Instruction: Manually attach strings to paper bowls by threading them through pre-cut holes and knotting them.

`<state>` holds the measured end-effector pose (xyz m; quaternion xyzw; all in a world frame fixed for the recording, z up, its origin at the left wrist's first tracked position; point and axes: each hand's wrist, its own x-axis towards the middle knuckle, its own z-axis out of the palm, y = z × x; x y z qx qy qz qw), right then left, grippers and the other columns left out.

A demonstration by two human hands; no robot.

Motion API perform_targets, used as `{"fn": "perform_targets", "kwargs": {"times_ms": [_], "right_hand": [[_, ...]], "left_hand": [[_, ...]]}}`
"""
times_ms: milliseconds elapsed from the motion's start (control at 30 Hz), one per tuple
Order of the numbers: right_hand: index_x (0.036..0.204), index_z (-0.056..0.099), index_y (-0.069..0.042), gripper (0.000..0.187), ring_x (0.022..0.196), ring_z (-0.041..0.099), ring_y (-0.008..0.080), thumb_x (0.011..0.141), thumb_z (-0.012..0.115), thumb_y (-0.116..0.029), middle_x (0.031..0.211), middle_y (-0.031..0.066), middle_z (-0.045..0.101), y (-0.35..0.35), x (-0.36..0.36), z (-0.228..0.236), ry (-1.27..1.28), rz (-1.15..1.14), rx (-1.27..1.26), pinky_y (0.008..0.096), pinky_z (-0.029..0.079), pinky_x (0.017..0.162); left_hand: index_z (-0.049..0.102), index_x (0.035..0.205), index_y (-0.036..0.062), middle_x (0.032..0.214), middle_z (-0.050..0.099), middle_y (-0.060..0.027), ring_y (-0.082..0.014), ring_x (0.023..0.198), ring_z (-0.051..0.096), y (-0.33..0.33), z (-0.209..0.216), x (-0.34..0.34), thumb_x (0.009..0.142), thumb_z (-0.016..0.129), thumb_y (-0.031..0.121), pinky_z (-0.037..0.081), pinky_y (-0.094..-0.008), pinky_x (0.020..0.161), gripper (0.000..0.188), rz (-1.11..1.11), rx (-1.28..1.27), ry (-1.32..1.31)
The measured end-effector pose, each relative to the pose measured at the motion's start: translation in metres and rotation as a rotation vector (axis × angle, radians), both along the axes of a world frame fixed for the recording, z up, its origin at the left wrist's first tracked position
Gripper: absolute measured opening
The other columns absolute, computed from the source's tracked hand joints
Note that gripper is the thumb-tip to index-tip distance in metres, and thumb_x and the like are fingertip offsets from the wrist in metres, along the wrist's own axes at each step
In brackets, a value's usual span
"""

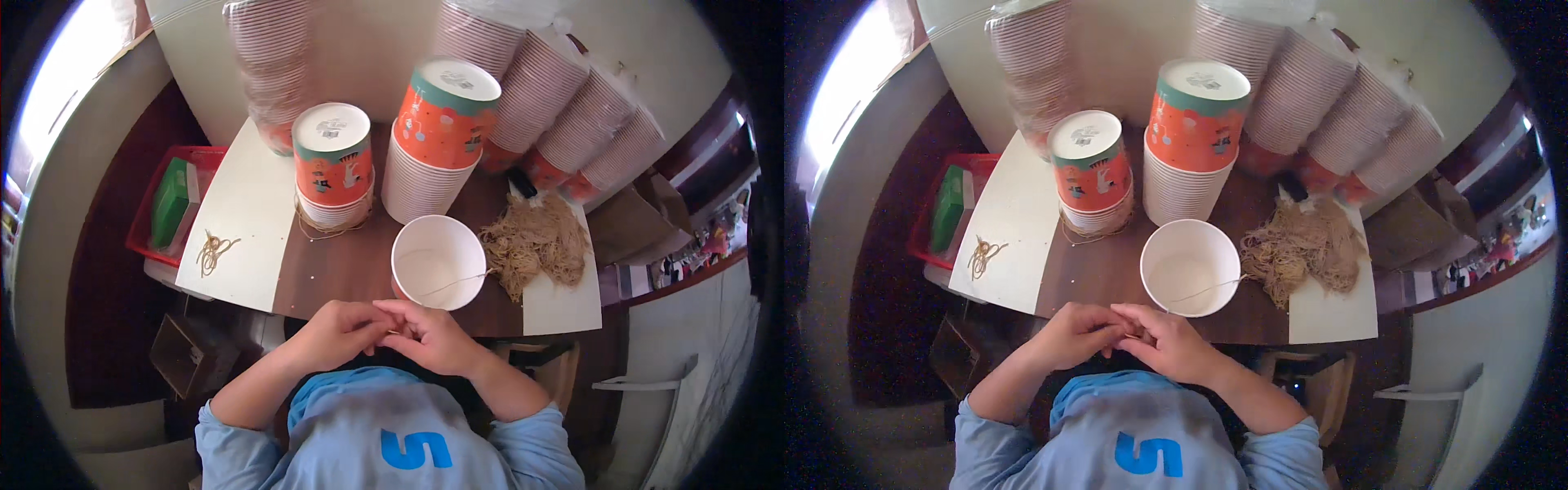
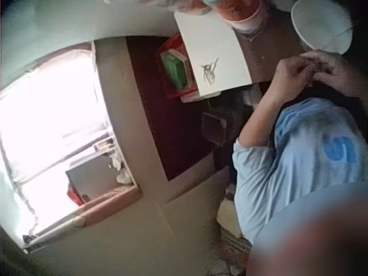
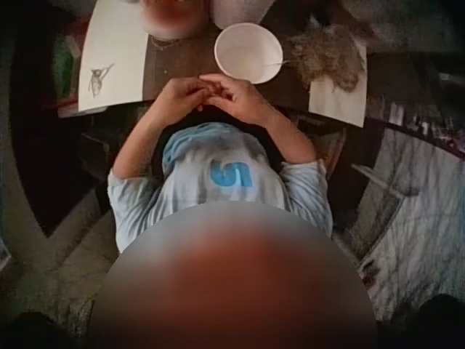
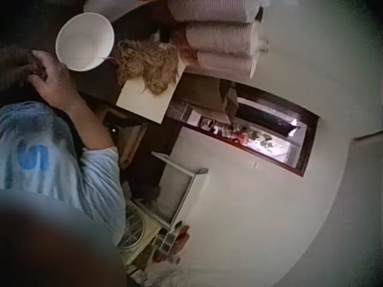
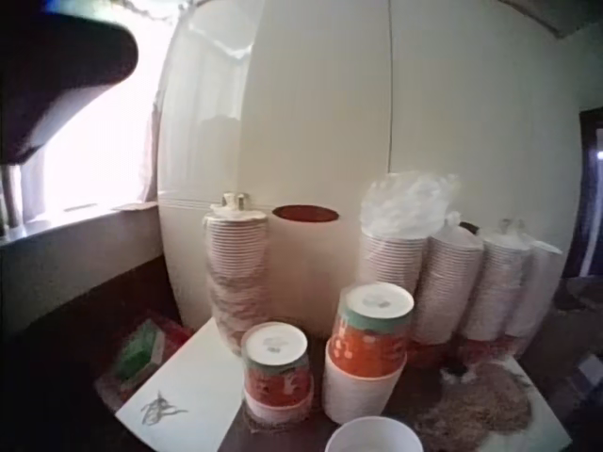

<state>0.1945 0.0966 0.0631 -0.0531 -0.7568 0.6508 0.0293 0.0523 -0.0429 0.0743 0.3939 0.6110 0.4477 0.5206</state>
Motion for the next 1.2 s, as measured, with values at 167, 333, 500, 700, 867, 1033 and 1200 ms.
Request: {"fn": "perform_targets", "kwargs": {"times_ms": [167, 333, 500, 700, 867, 1033, 1200], "right_hand": [[0.110, 0.057, -0.001, 0.030, 0.077, 0.063, 0.0147, 0.081, 0.064, 0.000, 0.084, 0.0080, 0.062, -0.006, 0.002, -0.003, 0.185, -0.280, 0.357, 0.0250, 0.051, 0.066], [0.091, 0.063, -0.002, 0.014, 0.068, 0.061, 0.0215, 0.077, 0.066, 0.001, 0.078, 0.0094, 0.060, 0.000, 0.005, 0.001, 0.272, -0.254, 0.489, 0.0290, 0.048, 0.060], [0.087, 0.062, -0.004, 0.009, 0.069, 0.059, 0.0262, 0.078, 0.064, -0.004, 0.075, 0.0105, 0.059, 0.013, 0.008, 0.002, 0.264, -0.229, 0.462, 0.0347, 0.048, 0.062], [0.080, 0.064, -0.004, 0.010, 0.079, 0.058, 0.0258, 0.075, 0.068, -0.012, 0.089, 0.0112, 0.055, 0.121, -0.017, -0.019, 0.188, -0.556, 0.947, 0.0373, 0.048, 0.071], [0.079, 0.065, -0.005, 0.010, 0.079, 0.059, 0.0279, 0.075, 0.064, -0.014, 0.087, 0.0118, 0.058, 0.156, -0.026, -0.033, -0.146, -0.254, 1.024, 0.0378, 0.048, 0.071], [0.077, 0.065, -0.005, 0.012, 0.078, 0.061, 0.0300, 0.074, 0.061, -0.016, 0.081, 0.0122, 0.061, 0.122, -0.024, -0.012, -0.260, -0.141, 0.945, 0.0394, 0.048, 0.071], [0.075, 0.065, -0.003, 0.012, 0.076, 0.061, 0.0317, 0.072, 0.060, -0.012, 0.077, 0.0155, 0.063, 0.086, -0.017, 0.012, -0.239, -0.225, 0.880, 0.0408, 0.048, 0.072]], "left_hand": [[0.052, 0.111, -0.0005, 0.085, 0.061, -0.0050, -0.0089, 0.073, 0.058, -0.002, -0.002, 0.012, 0.090, 0.054, 0.005, 0.049, -0.0219, 0.063, 0.022, 0.238, 0.090, -0.085], [0.034, 0.124, 0.0047, 0.084, 0.059, -0.0064, -0.0108, 0.076, 0.059, 0.001, -0.013, 0.016, 0.086, 0.056, -0.002, 0.048, -0.0216, 0.060, 0.044, 0.287, 0.208, -0.099], [0.032, 0.128, 0.0055, 0.086, 0.059, -0.0064, -0.0113, 0.076, 0.059, 0.011, -0.017, 0.012, 0.084, 0.058, -0.004, 0.048, -0.0225, 0.062, 0.052, 0.201, 0.195, -0.179], [0.040, 0.130, -0.0003, 0.097, 0.059, -0.0159, -0.0223, 0.087, 0.059, 0.056, -0.041, -0.017, 0.076, 0.070, 0.020, 0.049, -0.0319, 0.075, 0.065, 0.371, 0.190, 0.625], [0.051, 0.121, -0.0037, 0.104, 0.061, -0.0198, -0.0240, 0.092, 0.060, 0.075, -0.051, -0.028, 0.076, 0.065, 0.014, 0.049, -0.0319, 0.082, 0.051, 0.248, 0.080, 0.599], [0.058, 0.113, -0.0072, 0.096, 0.065, -0.0094, -0.0142, 0.085, 0.061, 0.058, -0.077, -0.049, 0.076, 0.056, 0.001, 0.048, -0.0255, 0.079, 0.038, 0.418, 0.038, 0.033], [0.057, 0.113, -0.0069, 0.098, 0.063, -0.0098, -0.0151, 0.092, 0.060, 0.052, -0.074, -0.051, 0.077, 0.049, -0.003, 0.047, -0.0280, 0.083, 0.037, 0.406, 0.076, -0.145]]}}
